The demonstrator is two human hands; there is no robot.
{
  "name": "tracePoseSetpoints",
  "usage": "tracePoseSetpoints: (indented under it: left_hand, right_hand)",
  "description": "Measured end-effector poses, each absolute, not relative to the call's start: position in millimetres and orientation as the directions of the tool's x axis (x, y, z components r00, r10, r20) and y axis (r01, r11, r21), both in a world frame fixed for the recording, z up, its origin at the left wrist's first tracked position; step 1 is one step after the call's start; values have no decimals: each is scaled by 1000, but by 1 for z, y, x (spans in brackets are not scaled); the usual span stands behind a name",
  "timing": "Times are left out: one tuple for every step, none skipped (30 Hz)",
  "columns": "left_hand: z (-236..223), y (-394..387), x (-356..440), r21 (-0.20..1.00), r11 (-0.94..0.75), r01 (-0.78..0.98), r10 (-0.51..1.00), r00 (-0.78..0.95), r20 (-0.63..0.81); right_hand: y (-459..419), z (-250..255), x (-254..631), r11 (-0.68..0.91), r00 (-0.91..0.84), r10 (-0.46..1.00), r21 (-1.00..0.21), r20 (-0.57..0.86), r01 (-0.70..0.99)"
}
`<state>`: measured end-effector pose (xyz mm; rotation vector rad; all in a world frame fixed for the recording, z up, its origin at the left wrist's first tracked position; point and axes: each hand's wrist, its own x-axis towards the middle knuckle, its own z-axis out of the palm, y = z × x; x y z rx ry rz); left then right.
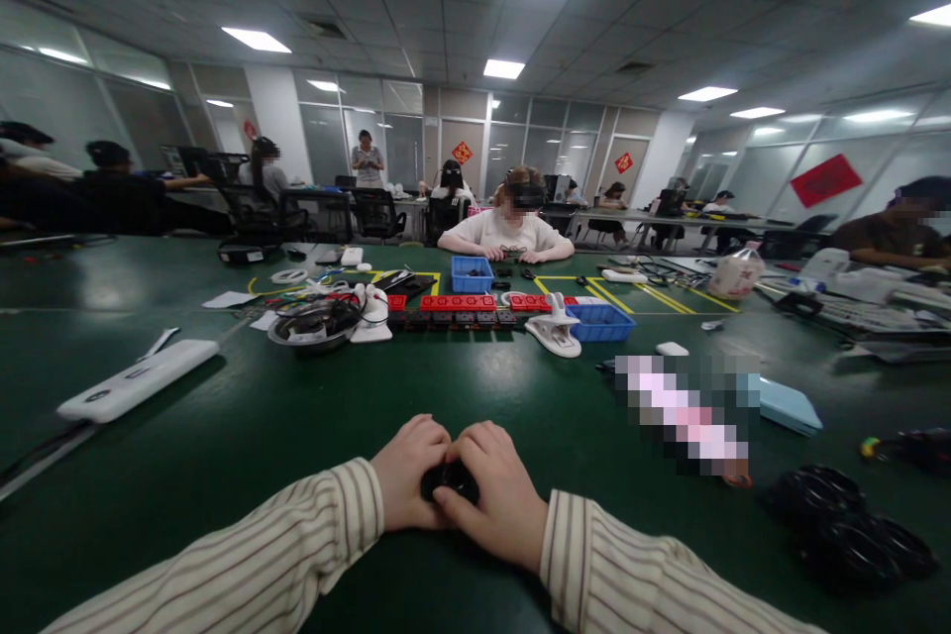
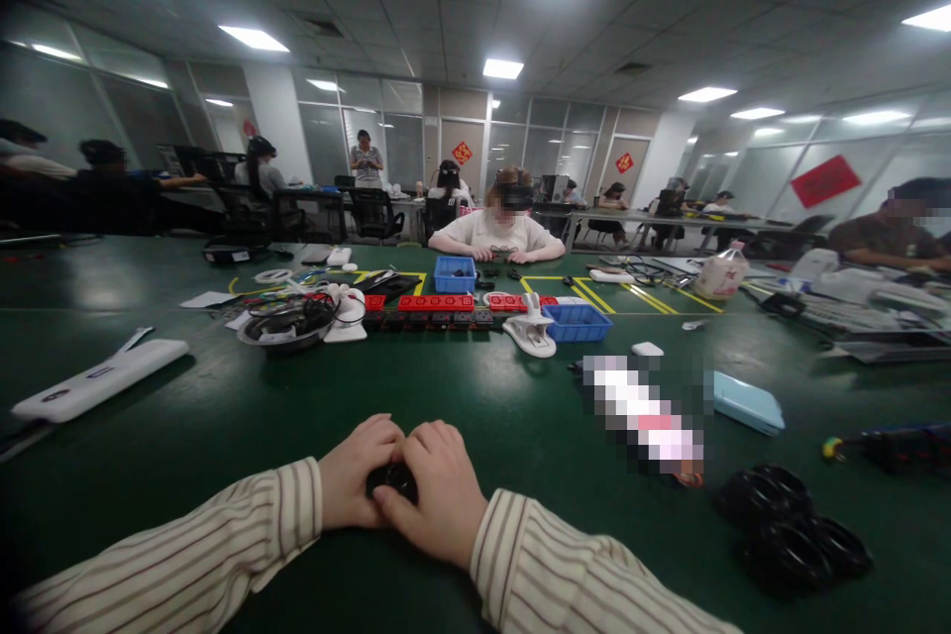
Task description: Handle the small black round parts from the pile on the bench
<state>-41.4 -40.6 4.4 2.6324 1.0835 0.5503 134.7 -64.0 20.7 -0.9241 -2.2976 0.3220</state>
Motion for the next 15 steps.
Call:
tracePoseSetpoints:
  left_hand:
    - [5, -40, -42, 368, -698, 614, 709, 665, 235]
    - [5, -38, -42, 379, -703, 602, 701, 678, 223]
    - [6, -37, -43, 392, -709, 586, 689, 693, 213]
    - [6, -36, -43, 407, -717, 566, 676, 708, 204]
    - [7, -35, -44, 422, -724, 546, 661, 723, 199]
    - [7, -34, -44, 437, -729, 528, 649, 735, 196]
    - [7, -34, -45, 450, -730, 514, 642, 741, 195]
    - [7, -33, -45, 460, -730, 505, 639, 744, 196]
    - [7, -33, -45, 465, -730, 501, 637, 746, 196]
    - [6, -33, -45, 467, -729, 501, 638, 745, 195]
    - [6, -34, -45, 469, -726, 503, 641, 742, 197]
    - [6, -34, -45, 471, -724, 504, 644, 738, 201]
    - [6, -34, -45, 474, -724, 501, 645, 736, 207]
    - [6, -35, -45, 478, -725, 496, 645, 733, 218]
    - [6, -35, -45, 482, -725, 491, 646, 728, 230]
  right_hand:
    - [-64, 21, 135, 734, -560, 679, -436, 475, 521]
    - [-64, 22, 135, 751, -571, 660, -435, 488, 496]
    - [-64, 23, 135, 773, -586, 634, -434, 505, 463]
    - [-64, 23, 135, 797, -601, 603, -431, 524, 424]
    - [-64, 23, 135, 820, -617, 570, -426, 543, 383]
    - [-64, 24, 136, 842, -634, 534, -418, 560, 341]
    - [-64, 24, 136, 861, -650, 500, -409, 572, 301]
    - [-64, 24, 136, 877, -666, 468, -401, 581, 266]
    - [-64, 25, 136, 888, -676, 442, -394, 589, 237]
    - [-64, 25, 137, 894, -682, 426, -393, 595, 215]
    - [-65, 26, 137, 895, -680, 420, -399, 601, 201]
    - [-65, 26, 138, 891, -671, 425, -410, 607, 193]
    - [-65, 26, 139, 885, -659, 437, -425, 612, 192]
    - [-65, 26, 139, 876, -645, 454, -441, 614, 196]
    - [-64, 26, 140, 864, -631, 477, -458, 612, 209]
